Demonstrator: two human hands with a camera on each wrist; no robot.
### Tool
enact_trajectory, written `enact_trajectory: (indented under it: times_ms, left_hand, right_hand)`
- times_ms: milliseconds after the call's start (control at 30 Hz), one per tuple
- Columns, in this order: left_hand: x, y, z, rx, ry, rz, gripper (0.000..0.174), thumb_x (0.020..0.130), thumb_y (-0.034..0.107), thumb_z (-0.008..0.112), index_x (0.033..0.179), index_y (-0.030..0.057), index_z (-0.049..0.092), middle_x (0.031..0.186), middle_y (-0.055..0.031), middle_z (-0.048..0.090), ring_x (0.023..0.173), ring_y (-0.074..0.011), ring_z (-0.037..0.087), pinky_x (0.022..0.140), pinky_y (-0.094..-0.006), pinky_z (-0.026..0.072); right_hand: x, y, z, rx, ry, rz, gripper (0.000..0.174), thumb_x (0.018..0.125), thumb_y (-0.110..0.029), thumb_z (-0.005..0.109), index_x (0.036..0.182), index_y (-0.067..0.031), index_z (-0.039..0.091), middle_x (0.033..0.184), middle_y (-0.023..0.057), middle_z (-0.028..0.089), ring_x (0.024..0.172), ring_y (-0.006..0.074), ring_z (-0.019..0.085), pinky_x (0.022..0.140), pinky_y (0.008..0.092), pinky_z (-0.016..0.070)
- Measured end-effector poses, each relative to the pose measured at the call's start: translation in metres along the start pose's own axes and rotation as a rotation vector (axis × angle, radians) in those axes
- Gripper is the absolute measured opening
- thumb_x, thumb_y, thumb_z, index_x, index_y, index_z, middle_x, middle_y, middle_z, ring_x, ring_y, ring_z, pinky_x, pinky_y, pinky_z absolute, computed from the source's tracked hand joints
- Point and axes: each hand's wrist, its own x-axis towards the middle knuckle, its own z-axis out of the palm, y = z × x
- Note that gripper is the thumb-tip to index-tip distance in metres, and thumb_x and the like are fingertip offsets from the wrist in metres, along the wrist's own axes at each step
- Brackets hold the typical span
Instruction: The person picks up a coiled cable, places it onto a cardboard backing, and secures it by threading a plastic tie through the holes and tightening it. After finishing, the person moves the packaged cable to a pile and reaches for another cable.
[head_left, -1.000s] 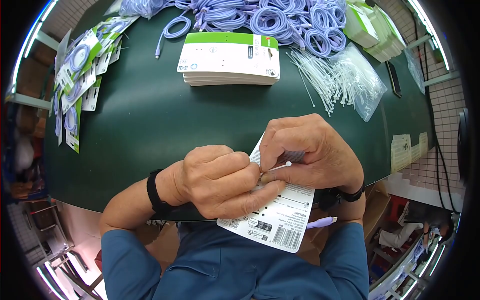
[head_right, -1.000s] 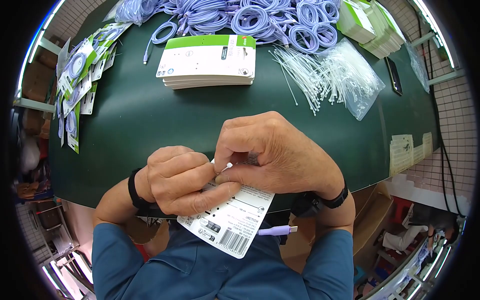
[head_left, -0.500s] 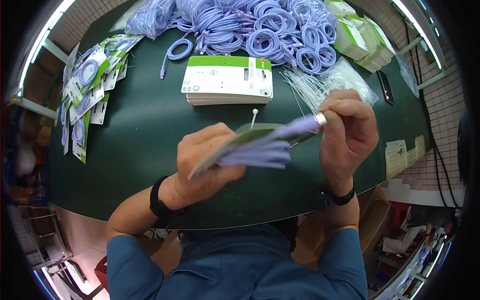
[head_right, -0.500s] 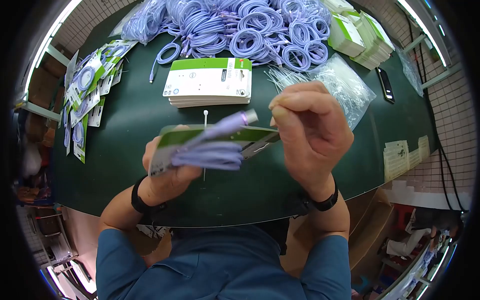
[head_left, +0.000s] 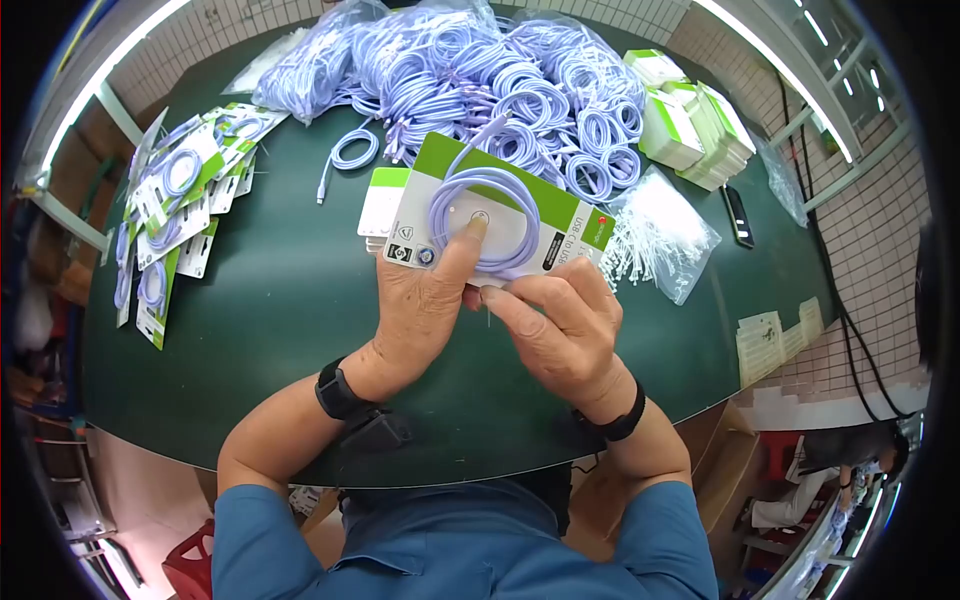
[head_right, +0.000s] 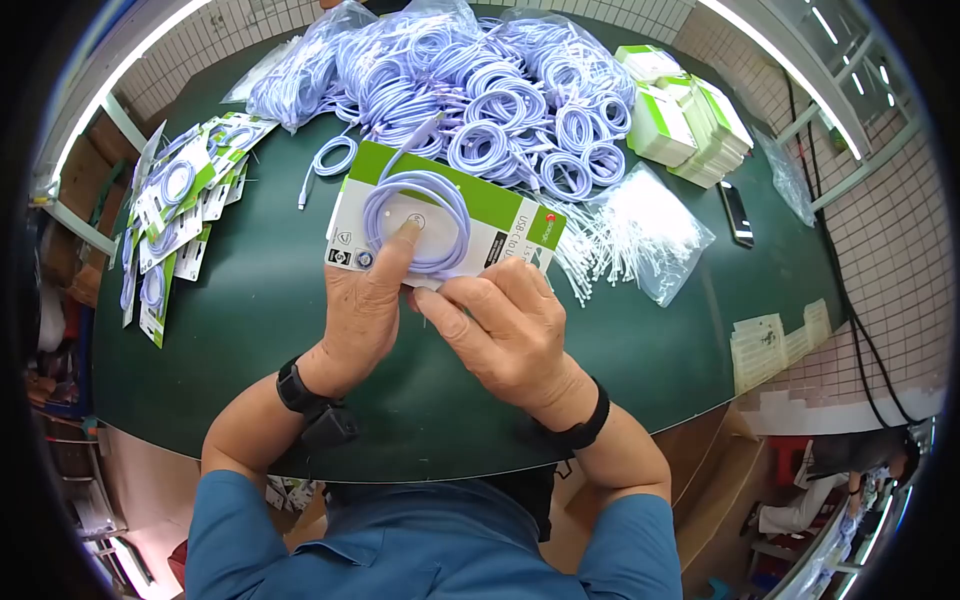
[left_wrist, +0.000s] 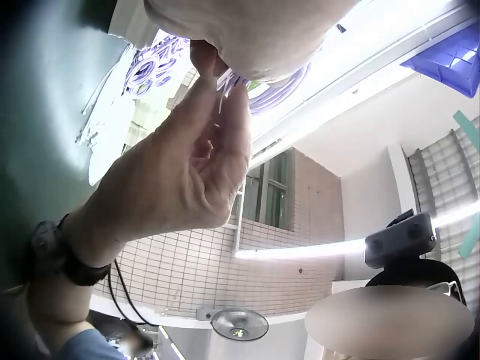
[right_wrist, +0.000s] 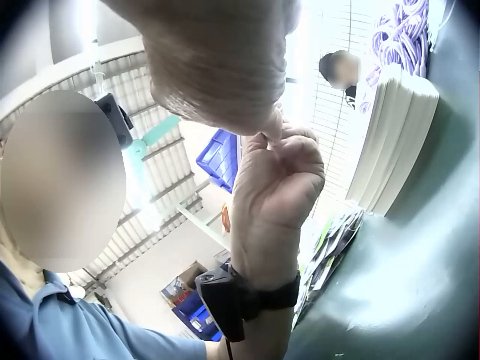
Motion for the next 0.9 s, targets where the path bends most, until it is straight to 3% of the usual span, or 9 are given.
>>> enact_trajectory:
  times_ms: [67, 200, 500, 667, 900]
  left_hand:
    - [-0.002, -0.003, 0.001, 0.022, 0.007, -0.002, 0.016, 0.100, 0.011, 0.073, 0.111, 0.0017, 0.067, 0.091, -0.0019, 0.069, 0.061, -0.0054, 0.060, 0.045, -0.0221, 0.0454]
    - [-0.004, -0.005, -0.005, 0.039, -0.031, -0.041, 0.015, 0.099, 0.012, 0.073, 0.110, 0.0024, 0.068, 0.092, -0.0012, 0.070, 0.064, -0.0060, 0.061, 0.049, -0.0231, 0.0473]
    - [-0.013, -0.010, -0.010, 0.133, -0.105, 0.090, 0.020, 0.099, 0.014, 0.074, 0.115, 0.0010, 0.070, 0.099, 0.0001, 0.073, 0.084, -0.0065, 0.067, 0.071, -0.0254, 0.0537]
    - [-0.013, -0.011, -0.014, 0.194, -0.136, 0.111, 0.021, 0.100, 0.014, 0.074, 0.116, 0.0011, 0.071, 0.098, -0.0005, 0.074, 0.084, -0.0062, 0.067, 0.071, -0.0255, 0.0542]
    - [-0.015, -0.004, -0.014, 0.124, -0.113, -0.062, 0.023, 0.100, 0.015, 0.074, 0.118, 0.0002, 0.071, 0.098, -0.0023, 0.075, 0.086, -0.0078, 0.069, 0.072, -0.0256, 0.0553]
  right_hand:
    - [-0.001, 0.002, 0.000, -0.038, -0.009, 0.003, 0.040, 0.064, 0.001, 0.088, 0.101, -0.0119, 0.079, 0.090, 0.0003, 0.069, 0.071, 0.0205, 0.058, 0.060, 0.0331, 0.0458]
    - [-0.004, 0.007, 0.004, -0.061, -0.013, -0.042, 0.031, 0.071, -0.010, 0.083, 0.101, -0.0069, 0.077, 0.091, 0.0013, 0.068, 0.070, 0.0188, 0.058, 0.061, 0.0334, 0.0452]
    - [-0.009, -0.003, 0.008, 0.006, -0.016, -0.016, 0.027, 0.073, 0.002, 0.086, 0.096, -0.0059, 0.075, 0.097, 0.0053, 0.072, 0.071, 0.0204, 0.065, 0.059, 0.0327, 0.0471]
    - [-0.010, 0.000, 0.013, 0.048, -0.002, -0.012, 0.025, 0.075, 0.005, 0.085, 0.096, -0.0044, 0.074, 0.098, 0.0080, 0.072, 0.071, 0.0215, 0.066, 0.058, 0.0334, 0.0487]
    - [-0.005, -0.001, 0.015, 0.049, 0.009, 0.110, 0.027, 0.073, 0.009, 0.084, 0.095, -0.0016, 0.073, 0.098, 0.0096, 0.072, 0.071, 0.0219, 0.066, 0.058, 0.0320, 0.0508]
